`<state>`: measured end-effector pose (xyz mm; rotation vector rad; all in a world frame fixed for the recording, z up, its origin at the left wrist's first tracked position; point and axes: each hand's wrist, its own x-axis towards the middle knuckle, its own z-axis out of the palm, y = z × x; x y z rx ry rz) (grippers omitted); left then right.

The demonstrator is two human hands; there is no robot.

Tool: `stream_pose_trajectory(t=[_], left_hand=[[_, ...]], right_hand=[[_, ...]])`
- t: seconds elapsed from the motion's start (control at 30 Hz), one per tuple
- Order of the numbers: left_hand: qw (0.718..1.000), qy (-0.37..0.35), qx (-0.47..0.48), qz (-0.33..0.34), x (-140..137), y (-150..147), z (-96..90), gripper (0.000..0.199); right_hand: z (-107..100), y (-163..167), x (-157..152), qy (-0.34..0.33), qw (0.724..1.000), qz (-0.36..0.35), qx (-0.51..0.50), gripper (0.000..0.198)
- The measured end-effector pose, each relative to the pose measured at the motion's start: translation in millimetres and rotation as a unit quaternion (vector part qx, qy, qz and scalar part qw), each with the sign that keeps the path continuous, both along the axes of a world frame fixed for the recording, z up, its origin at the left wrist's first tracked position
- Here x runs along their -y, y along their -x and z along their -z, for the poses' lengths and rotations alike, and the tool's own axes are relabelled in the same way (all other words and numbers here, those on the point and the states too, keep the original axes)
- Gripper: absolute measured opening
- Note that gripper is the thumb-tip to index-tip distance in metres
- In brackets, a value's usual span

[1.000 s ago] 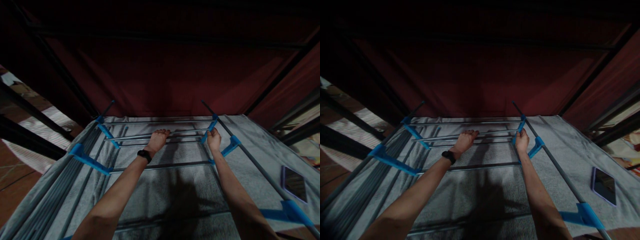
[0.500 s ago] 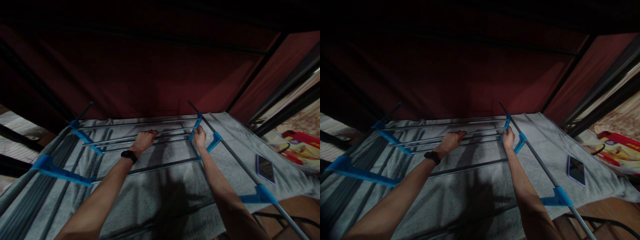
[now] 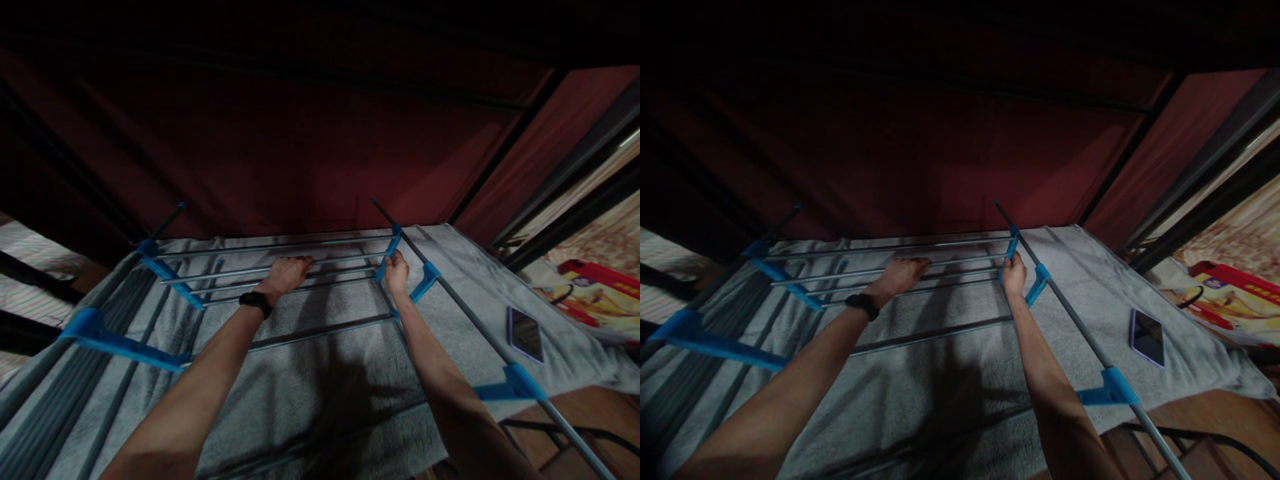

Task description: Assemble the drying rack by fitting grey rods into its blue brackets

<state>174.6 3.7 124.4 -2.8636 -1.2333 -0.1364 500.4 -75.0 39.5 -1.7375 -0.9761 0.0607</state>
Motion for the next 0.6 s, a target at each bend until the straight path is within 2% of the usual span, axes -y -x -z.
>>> stream_pose_trajectory(t=[0.3, 0.5, 0.6], left_hand=[[1.000, -0.025, -0.004, -0.005, 10, 2, 0.9, 0.034], [0.998, -0.053, 0.027, -0.017, 13, 5, 7.5, 0.052], [0.997, -0.065, 0.030, -0.022, 16, 7, 9.0, 0.054]], right_hand=[[-4, -1, 4, -0.015, 1.000, -0.011, -0.006, 0.027], [-6, 1, 8, -0.014, 1.000, -0.012, -0.004, 0.029], [-3, -2, 6, -0.010, 1.000, -0.012, -0.008, 0.031]])
